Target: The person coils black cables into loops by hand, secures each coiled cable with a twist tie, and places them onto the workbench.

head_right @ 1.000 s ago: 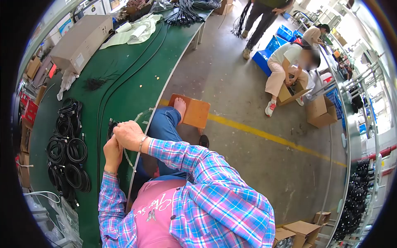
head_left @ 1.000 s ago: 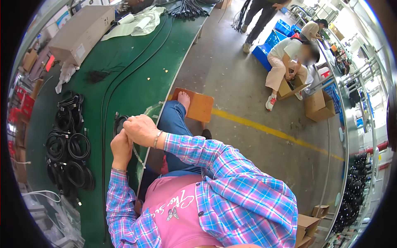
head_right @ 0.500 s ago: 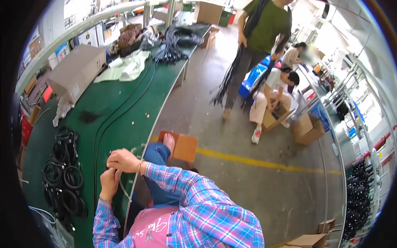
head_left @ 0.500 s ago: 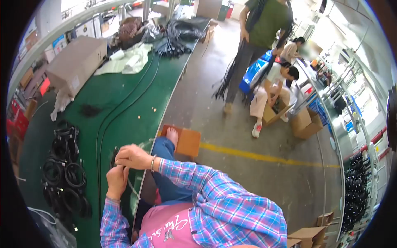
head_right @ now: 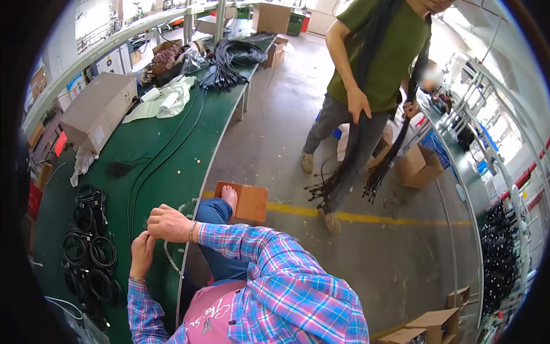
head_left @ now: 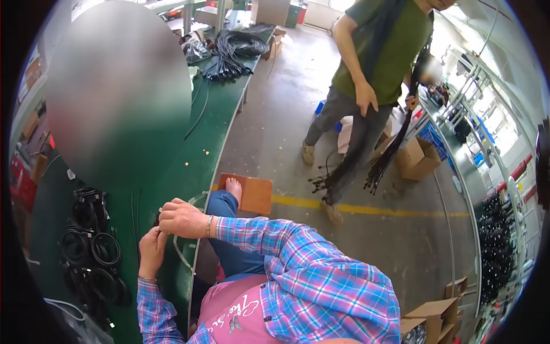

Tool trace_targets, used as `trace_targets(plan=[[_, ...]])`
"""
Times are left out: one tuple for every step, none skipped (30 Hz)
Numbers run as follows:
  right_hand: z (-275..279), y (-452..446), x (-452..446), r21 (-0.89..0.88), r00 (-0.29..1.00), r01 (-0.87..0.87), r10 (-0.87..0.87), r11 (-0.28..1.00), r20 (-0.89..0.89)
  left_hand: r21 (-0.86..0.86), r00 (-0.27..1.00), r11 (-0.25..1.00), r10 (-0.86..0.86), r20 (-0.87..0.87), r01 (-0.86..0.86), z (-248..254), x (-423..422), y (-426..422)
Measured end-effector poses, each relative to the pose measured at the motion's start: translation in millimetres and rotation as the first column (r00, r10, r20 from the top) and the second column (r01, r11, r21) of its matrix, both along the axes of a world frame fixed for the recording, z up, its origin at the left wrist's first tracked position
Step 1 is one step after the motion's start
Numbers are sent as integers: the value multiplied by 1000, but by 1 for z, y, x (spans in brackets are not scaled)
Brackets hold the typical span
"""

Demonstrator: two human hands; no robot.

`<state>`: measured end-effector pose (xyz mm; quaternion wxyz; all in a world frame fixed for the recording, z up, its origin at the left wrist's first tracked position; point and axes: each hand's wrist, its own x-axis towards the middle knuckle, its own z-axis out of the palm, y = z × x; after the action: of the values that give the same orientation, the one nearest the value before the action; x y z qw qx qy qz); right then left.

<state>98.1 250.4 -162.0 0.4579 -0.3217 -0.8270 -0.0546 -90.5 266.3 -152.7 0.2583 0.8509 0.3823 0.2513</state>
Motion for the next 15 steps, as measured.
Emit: trace_targets(plan=[[0,-2,0,44,999,-9,7,999,38,-79,1000,997,-5,-2,5,7,-1,1],[0,-5,0,88,997,-23,17,996,76,-122,999,992,-30,-32,26,12,-3,0],[0,-7,1,131,993,-39,24,991,115,-111,995,992,-69,-69,61,10,-5,1],[-1,-7,3,139,985,-114,94,984,143,-102,988,990,-107,-107,97,6,-8,7],[-2,-7,5,130,972,-165,138,978,191,-104,981,989,-124,-149,109,1,-15,4],[2,-4,11,120,954,-216,183,969,238,-73,977,986,-157,-141,148,-1,-14,5],[5,2,17,110,932,-266,227,958,283,-42,972,981,-192,-134,188,-1,-10,14],[6,4,19,116,914,-292,241,949,328,-21,968,976,-216,-124,215,2,-9,11],[9,6,19,123,894,-318,254,940,370,-43,967,974,-227,-115,223,2,-10,11],[10,7,18,133,888,-316,243,939,390,-77,962,977,-208,-177,197,4,-12,9],[14,8,17,153,881,-314,227,937,416,-86,956,977,-210,-205,196,4,-14,8],[19,9,14,178,872,-320,216,930,440,-84,951,977,-209,-229,194,4,-15,8],[23,9,11,204,863,-327,203,923,462,-68,947,976,-217,-238,206,3,-19,7],[26,11,7,228,857,-350,212,909,469,-45,943,975,-222,-249,218,-1,-22,8],[29,10,3,209,839,-363,221,908,498,-23,938,973,-228,-261,230,-5,-26,7]])
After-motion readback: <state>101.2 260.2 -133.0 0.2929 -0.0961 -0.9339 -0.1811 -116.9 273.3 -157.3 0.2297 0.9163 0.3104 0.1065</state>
